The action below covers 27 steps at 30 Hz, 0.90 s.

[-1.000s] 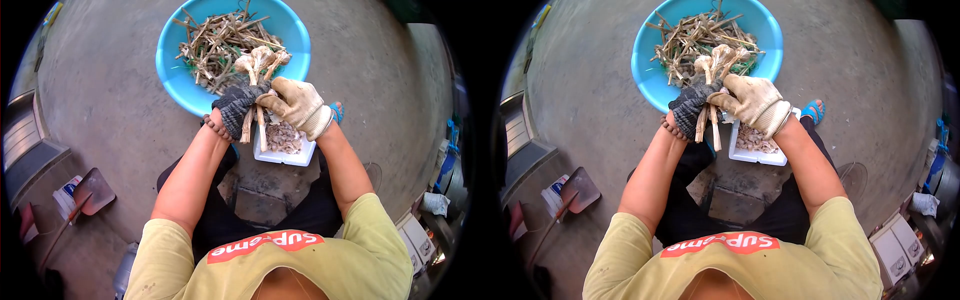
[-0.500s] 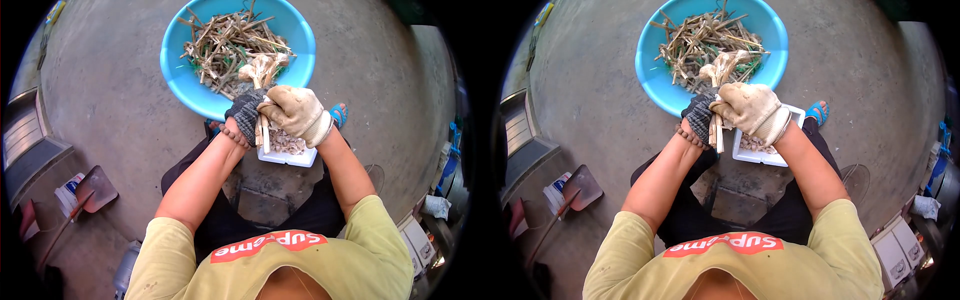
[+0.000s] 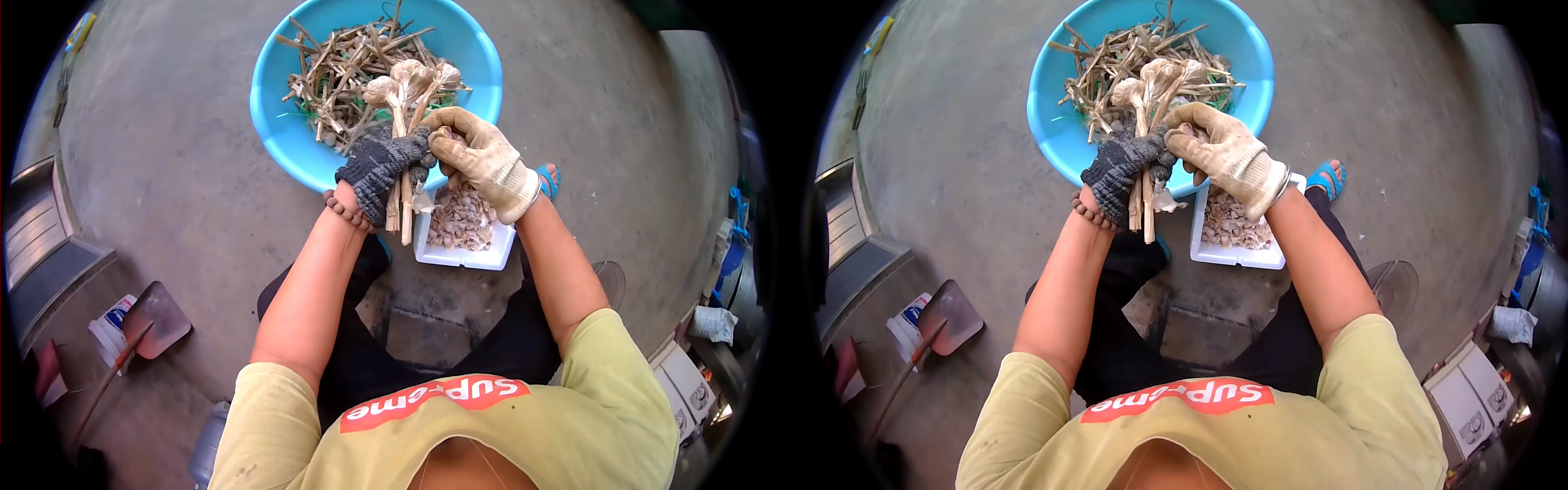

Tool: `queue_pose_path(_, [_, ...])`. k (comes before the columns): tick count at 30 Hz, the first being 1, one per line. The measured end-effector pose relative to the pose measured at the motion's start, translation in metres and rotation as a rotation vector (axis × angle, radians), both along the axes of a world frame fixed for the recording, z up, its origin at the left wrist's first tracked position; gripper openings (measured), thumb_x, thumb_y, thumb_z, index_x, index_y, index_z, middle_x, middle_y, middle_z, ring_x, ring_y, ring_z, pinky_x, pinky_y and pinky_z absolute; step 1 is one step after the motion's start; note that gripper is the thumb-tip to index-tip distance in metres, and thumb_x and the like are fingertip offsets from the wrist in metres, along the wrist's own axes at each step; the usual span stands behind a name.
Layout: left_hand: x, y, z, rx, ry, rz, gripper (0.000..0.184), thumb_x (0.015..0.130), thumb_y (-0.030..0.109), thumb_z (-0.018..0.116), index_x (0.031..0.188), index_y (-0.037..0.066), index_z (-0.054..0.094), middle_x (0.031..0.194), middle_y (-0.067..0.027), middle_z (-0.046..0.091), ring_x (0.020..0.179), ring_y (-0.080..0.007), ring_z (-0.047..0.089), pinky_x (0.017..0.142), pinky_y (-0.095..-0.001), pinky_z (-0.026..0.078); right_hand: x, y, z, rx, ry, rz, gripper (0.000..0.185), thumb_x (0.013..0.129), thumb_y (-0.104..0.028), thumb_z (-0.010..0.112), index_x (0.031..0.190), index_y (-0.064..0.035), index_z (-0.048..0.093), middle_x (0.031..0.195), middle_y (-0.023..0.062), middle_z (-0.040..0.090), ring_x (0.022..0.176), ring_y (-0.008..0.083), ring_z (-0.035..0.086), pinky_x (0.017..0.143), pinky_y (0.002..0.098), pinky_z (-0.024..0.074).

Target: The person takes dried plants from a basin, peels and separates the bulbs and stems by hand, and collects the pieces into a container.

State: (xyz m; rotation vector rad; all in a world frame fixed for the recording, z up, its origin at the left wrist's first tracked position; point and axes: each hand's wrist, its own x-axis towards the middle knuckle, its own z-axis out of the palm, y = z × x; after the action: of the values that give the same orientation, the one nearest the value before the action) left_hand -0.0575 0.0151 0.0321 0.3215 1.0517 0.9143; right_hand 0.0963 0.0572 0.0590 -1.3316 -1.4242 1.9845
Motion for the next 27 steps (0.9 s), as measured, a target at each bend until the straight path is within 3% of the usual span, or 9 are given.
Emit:
queue_pose_path(6, [0.001, -0.002, -0.017, 0.112, 0.236, -0.160, 0.015, 0.079, 0.014, 0.055, 0.089, 0.003, 0.054, 0.072, -0.0052, 0.056, 0.059, -0.0133, 0.054, 0.048, -0.0239, 0.045, 0.005, 0.000, -0.002, 0.046, -0.060, 0.051, 0.038, 0.075, -0.023, 0.065, 0.103, -0.0011, 0.052, 0.068, 0.0005, 0.050, 0.059, 0.0073, 0.050, 0.048, 0.0212, 0.0447])
queue_pose_path(9, [0.006, 0.000, -0.016, 0.051, 0.137, -0.119, 0.016, 0.078, 0.014, 0.055, 0.090, 0.003, 0.053, 0.072, -0.0056, 0.056, 0.060, -0.0131, 0.054, 0.050, -0.0244, 0.045, 0.011, -0.002, -0.005, 0.026, -0.046, 0.007, 0.036, 0.075, -0.021, 0.065, 0.102, -0.0011, 0.052, 0.067, 0.0004, 0.051, 0.060, 0.0072, 0.051, 0.047, 0.0208, 0.0444])
queue_pose_path(11, [0.010, 0.000, -0.019, 0.048, 0.188, -0.068, 0.021, 0.077, 0.020, 0.057, 0.080, -0.001, 0.059, 0.071, -0.0065, 0.060, 0.058, -0.0134, 0.055, 0.051, -0.0259, 0.044, 0.019, -0.001, -0.007, 0.013, -0.018, -0.010, 0.031, 0.076, -0.022, 0.064, 0.098, -0.0021, 0.053, 0.067, -0.0004, 0.052, 0.060, 0.0070, 0.051, 0.049, 0.0209, 0.0440])
queue_pose_path(13, [0.010, 0.006, -0.018, 0.371, 0.481, -0.194, 0.021, 0.077, 0.021, 0.057, 0.079, 0.000, 0.061, 0.071, -0.0068, 0.061, 0.058, -0.0137, 0.056, 0.051, -0.0268, 0.044, 0.026, -0.002, -0.006, 0.058, -0.086, 0.010, 0.024, 0.077, -0.021, 0.062, 0.092, -0.0027, 0.054, 0.067, -0.0003, 0.052, 0.060, 0.0072, 0.051, 0.052, 0.0221, 0.0442])
queue_pose_path(15, [0.008, 0.007, -0.010, -0.084, 0.268, -0.073, 0.024, 0.080, 0.022, 0.055, 0.080, 0.000, 0.062, 0.072, -0.0079, 0.062, 0.062, -0.0136, 0.058, 0.053, -0.0262, 0.045, 0.039, -0.004, -0.019, 0.147, -0.183, 0.055, 0.019, 0.077, -0.019, 0.059, 0.087, -0.0033, 0.055, 0.066, 0.0019, 0.052, 0.061, 0.0098, 0.052, 0.057, 0.0247, 0.0450])
queue_pose_path(18, [-0.001, 0.014, -0.015, -0.037, 0.232, 0.086, 0.032, 0.079, 0.021, 0.060, 0.101, -0.002, 0.053, 0.082, -0.0108, 0.061, 0.063, -0.0171, 0.058, 0.052, -0.0278, 0.049, 0.053, -0.006, -0.024, 0.248, -0.623, 0.561, 0.024, 0.075, -0.021, 0.058, 0.091, -0.0029, 0.055, 0.075, 0.0112, 0.057, 0.069, 0.0248, 0.057, 0.064, 0.0338, 0.0455])
queue_pose_path(21, [0.000, 0.014, -0.019, -0.118, 0.184, 0.237, 0.031, 0.080, 0.020, 0.059, 0.102, -0.002, 0.053, 0.084, -0.0126, 0.061, 0.068, -0.0202, 0.060, 0.055, -0.0302, 0.052, 0.065, -0.025, -0.047, 0.248, -0.760, 0.889, 0.042, 0.075, -0.024, 0.059, 0.112, -0.0080, 0.049, 0.102, 0.0162, 0.056, 0.096, 0.0319, 0.053, 0.083, 0.0366, 0.0419])
queue_pose_path(25, [0.004, 0.017, -0.014, -0.153, 0.048, 0.278, 0.029, 0.079, 0.019, 0.059, 0.101, 0.000, 0.054, 0.084, -0.0118, 0.060, 0.070, -0.0204, 0.059, 0.058, -0.0318, 0.053, 0.070, -0.017, -0.041, 0.446, -0.734, 0.596, 0.043, 0.078, -0.024, 0.056, 0.115, -0.0049, 0.046, 0.113, 0.0179, 0.050, 0.103, 0.0322, 0.050, 0.087, 0.0373, 0.0403])
queue_pose_path(27, [0.013, 0.015, -0.012, -0.108, 0.082, 0.287, 0.017, 0.078, 0.016, 0.058, 0.086, 0.001, 0.058, 0.073, -0.0071, 0.059, 0.062, -0.0148, 0.055, 0.053, -0.0250, 0.047, 0.065, -0.010, -0.030, 0.435, -0.637, 0.399, 0.038, 0.079, -0.022, 0.055, 0.111, -0.0033, 0.049, 0.109, 0.0188, 0.053, 0.101, 0.0329, 0.051, 0.086, 0.0364, 0.0413])
